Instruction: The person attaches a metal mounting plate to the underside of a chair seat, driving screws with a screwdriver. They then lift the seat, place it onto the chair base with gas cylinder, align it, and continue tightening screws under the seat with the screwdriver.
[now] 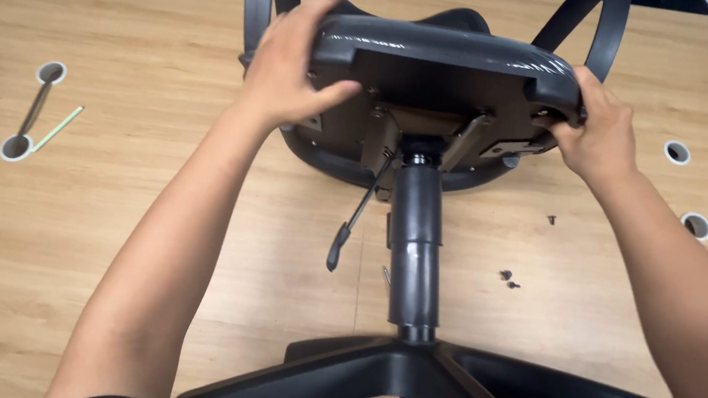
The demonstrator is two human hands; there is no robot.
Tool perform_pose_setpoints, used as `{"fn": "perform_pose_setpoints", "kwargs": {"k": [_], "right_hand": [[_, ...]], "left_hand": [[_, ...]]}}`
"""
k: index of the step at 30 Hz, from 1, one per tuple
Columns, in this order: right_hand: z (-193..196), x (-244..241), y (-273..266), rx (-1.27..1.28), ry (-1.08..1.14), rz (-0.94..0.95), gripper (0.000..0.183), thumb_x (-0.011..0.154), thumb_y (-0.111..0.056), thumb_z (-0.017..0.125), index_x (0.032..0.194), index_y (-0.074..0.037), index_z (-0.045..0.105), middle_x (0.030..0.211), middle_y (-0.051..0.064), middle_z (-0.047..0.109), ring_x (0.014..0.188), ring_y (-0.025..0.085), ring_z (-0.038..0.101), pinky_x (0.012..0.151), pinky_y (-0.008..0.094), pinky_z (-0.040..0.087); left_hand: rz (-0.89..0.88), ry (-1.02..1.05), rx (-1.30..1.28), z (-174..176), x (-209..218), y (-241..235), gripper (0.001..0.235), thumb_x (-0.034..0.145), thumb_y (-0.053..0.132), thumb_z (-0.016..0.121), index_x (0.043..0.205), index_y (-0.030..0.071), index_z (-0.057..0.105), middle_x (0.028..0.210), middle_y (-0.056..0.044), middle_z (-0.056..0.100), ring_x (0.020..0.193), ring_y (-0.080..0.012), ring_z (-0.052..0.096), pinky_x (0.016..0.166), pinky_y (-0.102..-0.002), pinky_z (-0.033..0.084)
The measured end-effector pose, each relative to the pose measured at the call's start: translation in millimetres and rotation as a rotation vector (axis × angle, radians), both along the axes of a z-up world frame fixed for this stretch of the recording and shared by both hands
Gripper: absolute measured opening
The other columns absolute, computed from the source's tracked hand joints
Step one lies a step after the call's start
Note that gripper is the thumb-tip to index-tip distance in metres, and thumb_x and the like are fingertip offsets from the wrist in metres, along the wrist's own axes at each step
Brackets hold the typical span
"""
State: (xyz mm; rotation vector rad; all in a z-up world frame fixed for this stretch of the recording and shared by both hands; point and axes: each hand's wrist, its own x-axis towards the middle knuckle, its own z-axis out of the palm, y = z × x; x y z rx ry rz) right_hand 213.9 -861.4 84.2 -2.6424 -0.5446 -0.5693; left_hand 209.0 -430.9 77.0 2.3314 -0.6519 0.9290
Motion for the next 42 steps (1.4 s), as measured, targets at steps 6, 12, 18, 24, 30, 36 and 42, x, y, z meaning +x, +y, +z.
{"fn": "perform_pose_setpoints", "kwargs": {"k": [6,12,18,24,30,36,42], "right_hand": [[-21,-2,-1,0.164,-0.06,0.055,0.065,0.088,-0.008,0.087,0.143,-0.009,0.052,0.121,0.017,0.071,0.108,0.035,0.071,0.089,0.041,0.057],[-21,3,9,0.274,-0.005,0.056,0.068,0.089,0.001,0.082,0.148,-0.01,0.05,0.13,0.017,0.07,0.12,0.033,0.071,0.097,0.041,0.059],[-74,10,-9,0.356,-0.206,-0.001,0.076,0.091,0.002,0.087,0.152,-0.006,0.042,0.146,0.02,0.052,0.133,0.034,0.059,0.104,0.041,0.06],[-201,40,-19,1.112,0.219,-0.28,0.089,0.094,-0.021,0.088,0.149,-0.008,0.019,0.151,0.026,0.039,0.135,0.029,0.058,0.107,0.04,0.058],[-219,34,-4,1.09,0.634,-0.307,0.1,0.085,-0.022,0.087,0.152,-0.013,0.012,0.155,0.024,0.027,0.142,0.032,0.04,0.109,0.046,0.048],[-209,29,37,1.006,1.026,-0.393,0.065,0.091,-0.019,0.072,0.146,-0.012,0.04,0.146,0.015,0.054,0.137,0.035,0.05,0.106,0.06,0.048],[-282,86,10,1.503,0.682,-0.181,0.05,0.094,0.003,0.064,0.141,-0.006,0.048,0.135,0.012,0.064,0.118,0.029,0.068,0.095,0.045,0.062]], "left_hand": [[0.138,0.278,0.151,47,-1,-41,0.083,0.069,0.057,0.091,0.134,0.014,0.063,0.126,-0.012,0.064,0.122,-0.0362,0.058,0.105,-0.048,0.046],[0.198,0.423,0.575,86,11,-112,0.089,0.062,0.061,0.093,0.127,0.01,0.061,0.122,-0.016,0.063,0.116,-0.0374,0.06,0.097,-0.058,0.042],[0.074,0.414,0.581,82,30,-161,0.087,0.059,0.057,0.093,0.125,0.01,0.061,0.104,-0.012,0.071,0.099,-0.0336,0.069,0.084,-0.046,0.055],[0.088,0.357,0.552,81,25,-145,0.077,0.062,0.056,0.093,0.119,0.013,0.065,0.094,-0.012,0.073,0.092,-0.0338,0.071,0.077,-0.046,0.056],[0.111,0.394,0.492,82,16,-105,0.076,0.064,0.056,0.092,0.122,0.014,0.067,0.092,-0.013,0.074,0.09,-0.035,0.071,0.081,-0.047,0.055],[0.11,0.432,0.327,74,6,-65,0.078,0.058,0.048,0.096,0.124,0.016,0.07,0.096,-0.01,0.077,0.092,-0.0317,0.073,0.086,-0.044,0.054],[0.128,0.423,0.232,74,-11,-52,0.075,0.06,0.043,0.097,0.123,0.012,0.072,0.096,-0.014,0.077,0.093,-0.0328,0.073,0.089,-0.043,0.055]]}}
